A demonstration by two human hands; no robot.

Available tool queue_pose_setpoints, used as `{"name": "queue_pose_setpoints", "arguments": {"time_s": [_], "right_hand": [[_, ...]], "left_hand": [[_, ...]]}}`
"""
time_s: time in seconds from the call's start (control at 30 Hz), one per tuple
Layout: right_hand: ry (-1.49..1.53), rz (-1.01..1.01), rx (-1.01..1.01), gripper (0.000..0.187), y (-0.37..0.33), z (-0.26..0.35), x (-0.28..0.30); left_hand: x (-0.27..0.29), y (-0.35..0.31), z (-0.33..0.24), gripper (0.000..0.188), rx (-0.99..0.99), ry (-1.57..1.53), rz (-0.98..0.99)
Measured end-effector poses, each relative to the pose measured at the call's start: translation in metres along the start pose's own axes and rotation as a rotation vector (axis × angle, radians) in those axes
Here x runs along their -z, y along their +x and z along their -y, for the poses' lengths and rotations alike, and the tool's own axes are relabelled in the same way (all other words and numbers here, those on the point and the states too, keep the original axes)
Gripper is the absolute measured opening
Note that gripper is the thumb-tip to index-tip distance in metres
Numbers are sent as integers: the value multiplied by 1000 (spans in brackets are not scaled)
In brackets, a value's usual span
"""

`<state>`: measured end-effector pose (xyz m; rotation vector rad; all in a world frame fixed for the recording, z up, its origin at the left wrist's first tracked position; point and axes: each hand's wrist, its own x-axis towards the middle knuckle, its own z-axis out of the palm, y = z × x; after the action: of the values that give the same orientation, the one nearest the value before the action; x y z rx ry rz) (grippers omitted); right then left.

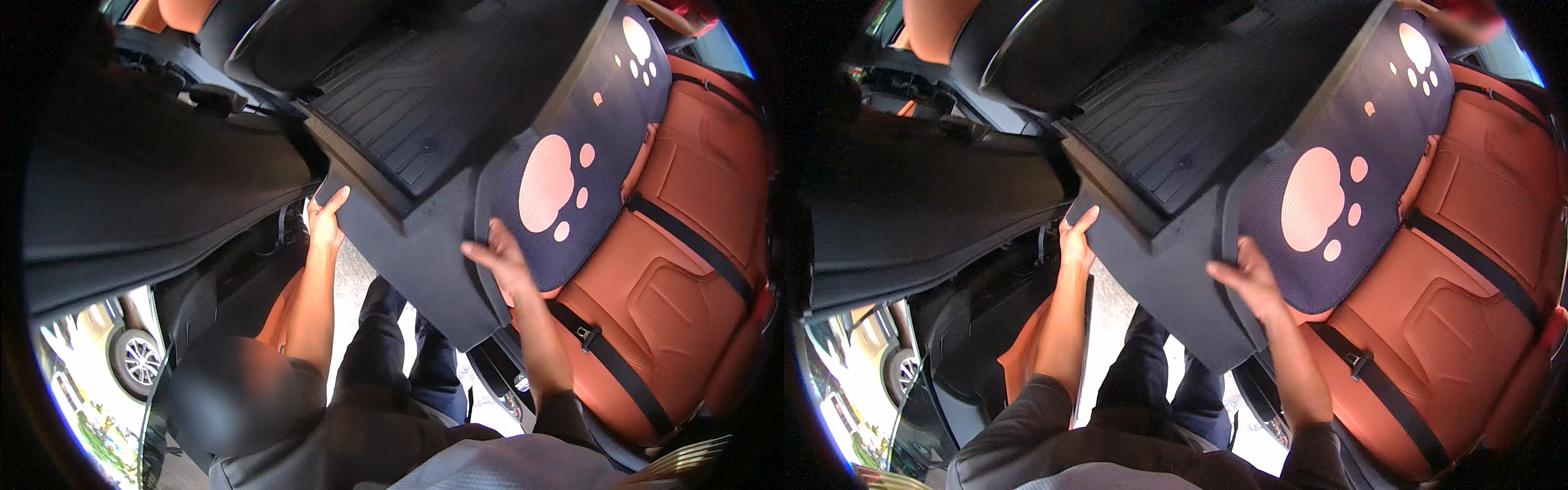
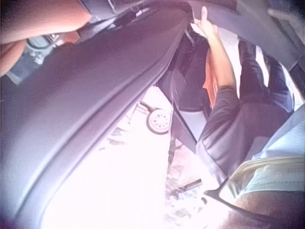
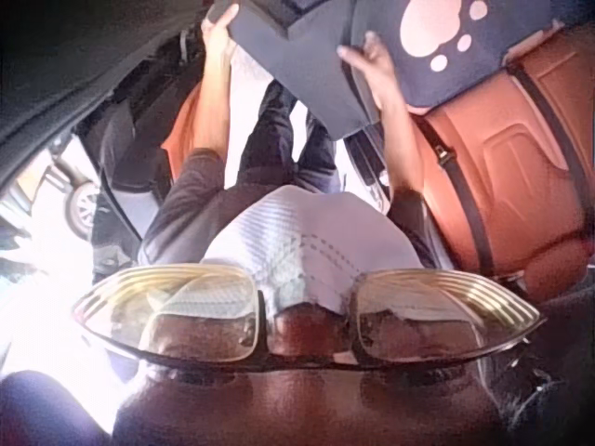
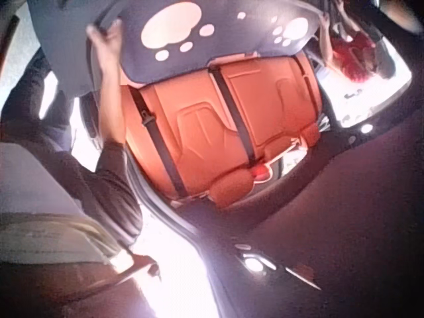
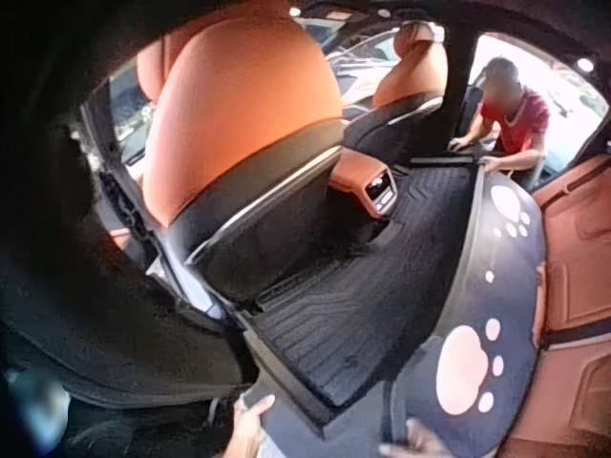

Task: The person wipes a black rubber car mat with a pink cloth, then carries it to a black car and installs it in the driver's side footwell. The person adjusts the mat to fit the contours of the floor and closes the car door.

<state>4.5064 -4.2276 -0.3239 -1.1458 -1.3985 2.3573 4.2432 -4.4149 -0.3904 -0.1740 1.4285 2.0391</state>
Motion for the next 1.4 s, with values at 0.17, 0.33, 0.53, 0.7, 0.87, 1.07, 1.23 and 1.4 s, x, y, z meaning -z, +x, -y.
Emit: {"name": "queue_pose_setpoints", "arguments": {"time_s": [0.17, 0.33, 0.53, 0.7, 0.87, 1.07, 1.23, 1.4], "right_hand": [[205, -250, -100, 129, 97, 55, 12], [-26, -428, -14, 62, 164, 50, 14], [-279, -377, 32, 37, 177, 51, 12], [-395, -420, -85, 27, 176, 70, 16], [-84, -280, 144, 12, 190, 72, 16], [418, -243, 136, 16, 231, 30, -10], [448, -294, 135, 21, 256, -10, -17], [484, -340, 63, 27, 288, -54, -34]], "left_hand": [[-9, 23, 17, 42, -34, -40, 41], [-10, 26, 15, 43, 0, 1, -26], [-9, 20, 4, 38, -83, 94, -66], [-24, 21, -3, 37, -160, 278, -145], [-34, 21, -14, 37, -155, 196, -183], [-21, 47, 14, 37, -176, 370, -231], [9, 72, 64, 34, -60, 502, -452], [35, 79, 90, 42, 53, 548, -615]]}}
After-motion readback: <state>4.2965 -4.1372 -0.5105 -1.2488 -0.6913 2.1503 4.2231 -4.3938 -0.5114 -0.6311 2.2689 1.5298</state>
